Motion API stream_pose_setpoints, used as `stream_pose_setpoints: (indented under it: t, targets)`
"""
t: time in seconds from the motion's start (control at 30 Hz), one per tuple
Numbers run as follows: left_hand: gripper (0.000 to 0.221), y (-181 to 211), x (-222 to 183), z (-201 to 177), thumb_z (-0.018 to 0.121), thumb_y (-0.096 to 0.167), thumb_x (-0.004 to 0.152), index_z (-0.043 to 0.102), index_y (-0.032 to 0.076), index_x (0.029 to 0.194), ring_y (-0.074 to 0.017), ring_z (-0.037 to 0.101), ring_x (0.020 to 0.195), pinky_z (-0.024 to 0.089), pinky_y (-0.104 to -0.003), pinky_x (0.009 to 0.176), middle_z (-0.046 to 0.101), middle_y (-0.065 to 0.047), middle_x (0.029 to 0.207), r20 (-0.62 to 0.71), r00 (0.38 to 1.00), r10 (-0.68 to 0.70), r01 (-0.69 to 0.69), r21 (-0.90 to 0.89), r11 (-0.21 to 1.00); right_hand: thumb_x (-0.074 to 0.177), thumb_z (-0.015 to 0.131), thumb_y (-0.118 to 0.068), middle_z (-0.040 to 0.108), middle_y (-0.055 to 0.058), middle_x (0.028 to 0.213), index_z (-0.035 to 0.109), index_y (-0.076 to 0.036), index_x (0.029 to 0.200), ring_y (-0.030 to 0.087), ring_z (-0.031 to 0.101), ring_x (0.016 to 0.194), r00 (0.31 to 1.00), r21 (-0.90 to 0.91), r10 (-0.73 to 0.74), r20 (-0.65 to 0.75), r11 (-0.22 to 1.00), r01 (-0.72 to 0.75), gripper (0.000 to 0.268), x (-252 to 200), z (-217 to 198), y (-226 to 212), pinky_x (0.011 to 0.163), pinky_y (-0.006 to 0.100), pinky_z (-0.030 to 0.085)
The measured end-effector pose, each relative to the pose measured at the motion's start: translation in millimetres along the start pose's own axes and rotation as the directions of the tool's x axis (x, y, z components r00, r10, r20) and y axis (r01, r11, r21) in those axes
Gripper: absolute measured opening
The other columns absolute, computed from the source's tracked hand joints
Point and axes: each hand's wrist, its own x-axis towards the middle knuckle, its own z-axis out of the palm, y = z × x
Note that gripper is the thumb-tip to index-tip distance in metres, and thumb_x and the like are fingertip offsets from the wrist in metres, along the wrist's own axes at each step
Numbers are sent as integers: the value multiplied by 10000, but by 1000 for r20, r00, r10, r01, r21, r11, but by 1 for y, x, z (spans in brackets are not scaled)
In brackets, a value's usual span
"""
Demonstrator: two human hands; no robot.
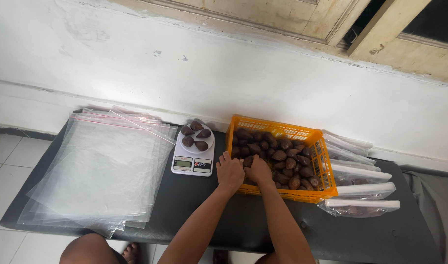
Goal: Weighing snake fruits on a digital scale and placing them into plastic zip-lock bags for packaging
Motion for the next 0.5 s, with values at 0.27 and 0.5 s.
stream_pose_setpoints:
  t: [0.27,0.5]
  targets:
    - [193,5,-11,-18,382,95,1033,480,29,1186,-308,557,1087,494,-426,824,467,-210,1289,7,1000,-3,3,-44,999,945,614,-270,592,334,1331,462,49,1426,431,662,1193,1000,36,23,4,999,-23,597,-7,-7,-6,895,515,626]
    - [448,7,-14,-28,471,33,924,404,7,1367,-347,525,1159,495,-438,880,422,-231,1363,85,996,8,-4,-43,999,952,601,-287,630,314,1251,445,51,1429,415,690,1125,998,3,70,-10,998,-70,605,2,0,3,857,520,627]
